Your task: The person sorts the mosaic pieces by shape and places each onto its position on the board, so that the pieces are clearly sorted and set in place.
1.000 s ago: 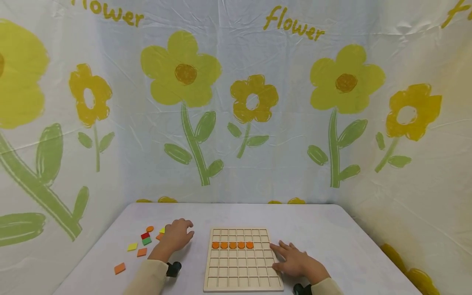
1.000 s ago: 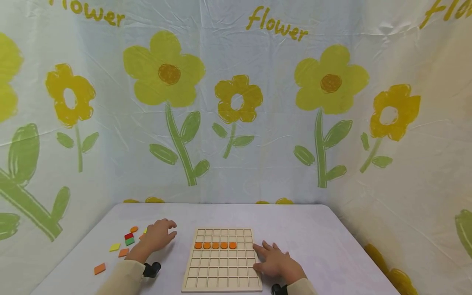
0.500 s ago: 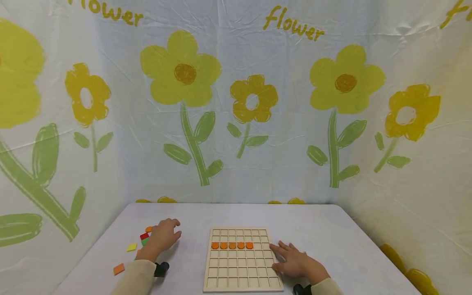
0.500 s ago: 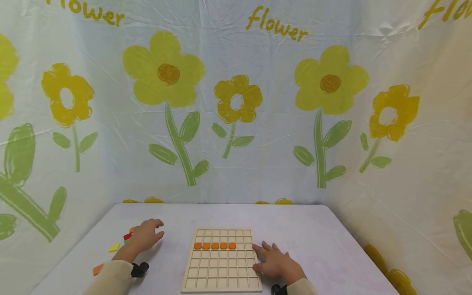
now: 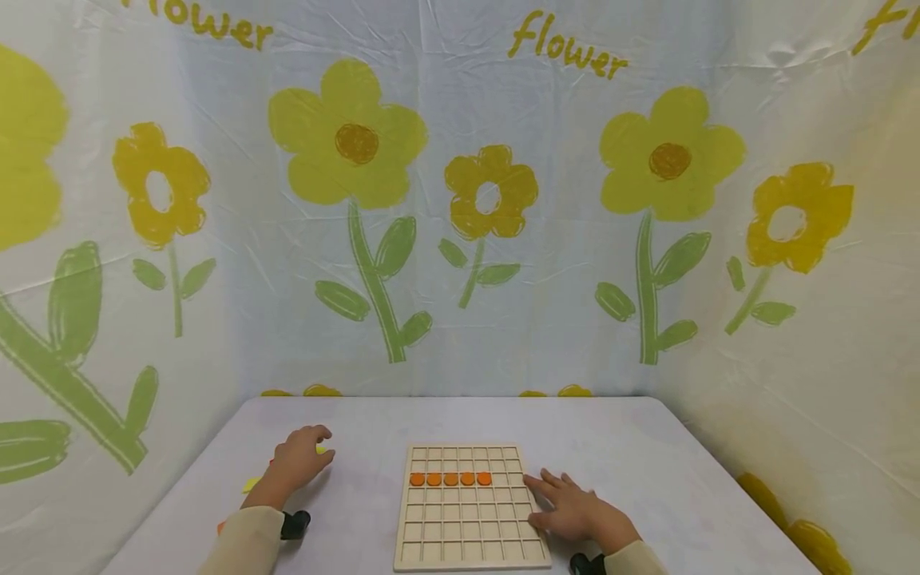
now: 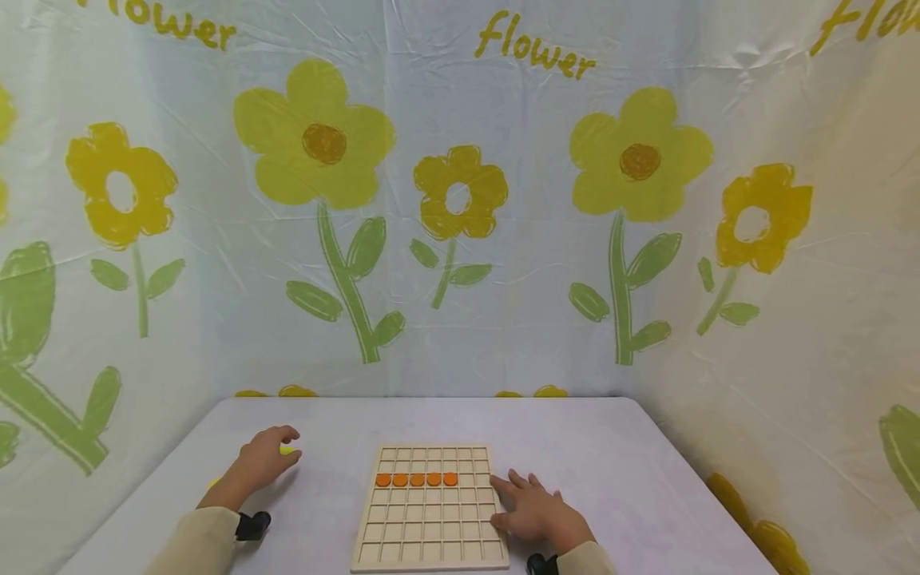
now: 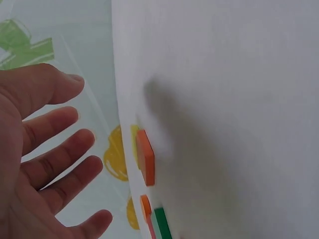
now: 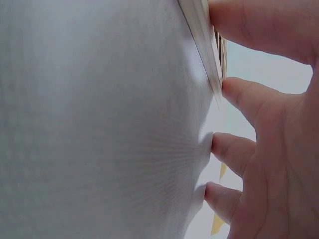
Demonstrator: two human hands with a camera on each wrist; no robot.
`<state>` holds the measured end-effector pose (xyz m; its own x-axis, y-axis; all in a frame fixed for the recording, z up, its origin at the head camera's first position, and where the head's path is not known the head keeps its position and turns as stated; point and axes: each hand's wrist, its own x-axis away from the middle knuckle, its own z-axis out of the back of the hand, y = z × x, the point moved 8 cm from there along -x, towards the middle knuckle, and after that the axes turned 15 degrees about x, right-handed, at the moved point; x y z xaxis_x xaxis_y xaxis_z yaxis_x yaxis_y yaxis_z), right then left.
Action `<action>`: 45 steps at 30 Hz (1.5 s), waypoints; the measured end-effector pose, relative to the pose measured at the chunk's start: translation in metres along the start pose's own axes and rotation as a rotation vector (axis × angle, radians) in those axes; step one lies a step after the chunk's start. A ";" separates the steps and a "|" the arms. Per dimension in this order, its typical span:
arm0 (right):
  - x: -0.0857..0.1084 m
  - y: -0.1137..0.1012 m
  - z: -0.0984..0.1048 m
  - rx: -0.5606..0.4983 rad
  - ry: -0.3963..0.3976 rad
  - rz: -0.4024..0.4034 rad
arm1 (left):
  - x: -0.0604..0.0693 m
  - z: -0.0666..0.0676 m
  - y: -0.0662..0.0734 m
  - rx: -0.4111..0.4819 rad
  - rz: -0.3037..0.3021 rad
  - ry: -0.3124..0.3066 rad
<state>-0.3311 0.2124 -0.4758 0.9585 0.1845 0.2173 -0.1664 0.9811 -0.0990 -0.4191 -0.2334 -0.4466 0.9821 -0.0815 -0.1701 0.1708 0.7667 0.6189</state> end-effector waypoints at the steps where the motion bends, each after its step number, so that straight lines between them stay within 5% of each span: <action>1: 0.000 -0.001 0.000 0.000 0.000 0.000 | -0.001 0.001 -0.003 0.007 0.000 0.000; 12: 0.002 -0.002 0.002 0.009 0.014 0.008 | -0.004 0.017 -0.027 0.110 -0.028 -0.005; 17: 0.003 -0.003 0.003 0.008 0.016 0.012 | -0.004 0.023 -0.039 0.130 0.040 -0.027; 24: 0.001 -0.001 -0.001 0.006 0.014 0.013 | -0.005 0.028 -0.050 0.062 0.036 -0.012; 45: 0.001 -0.001 -0.001 -0.006 0.011 0.004 | -0.014 0.032 -0.071 -0.026 0.168 -0.022</action>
<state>-0.3296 0.2112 -0.4765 0.9603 0.1882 0.2058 -0.1694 0.9799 -0.1054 -0.4428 -0.3067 -0.4637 0.9982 0.0355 -0.0483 0.0019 0.7867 0.6173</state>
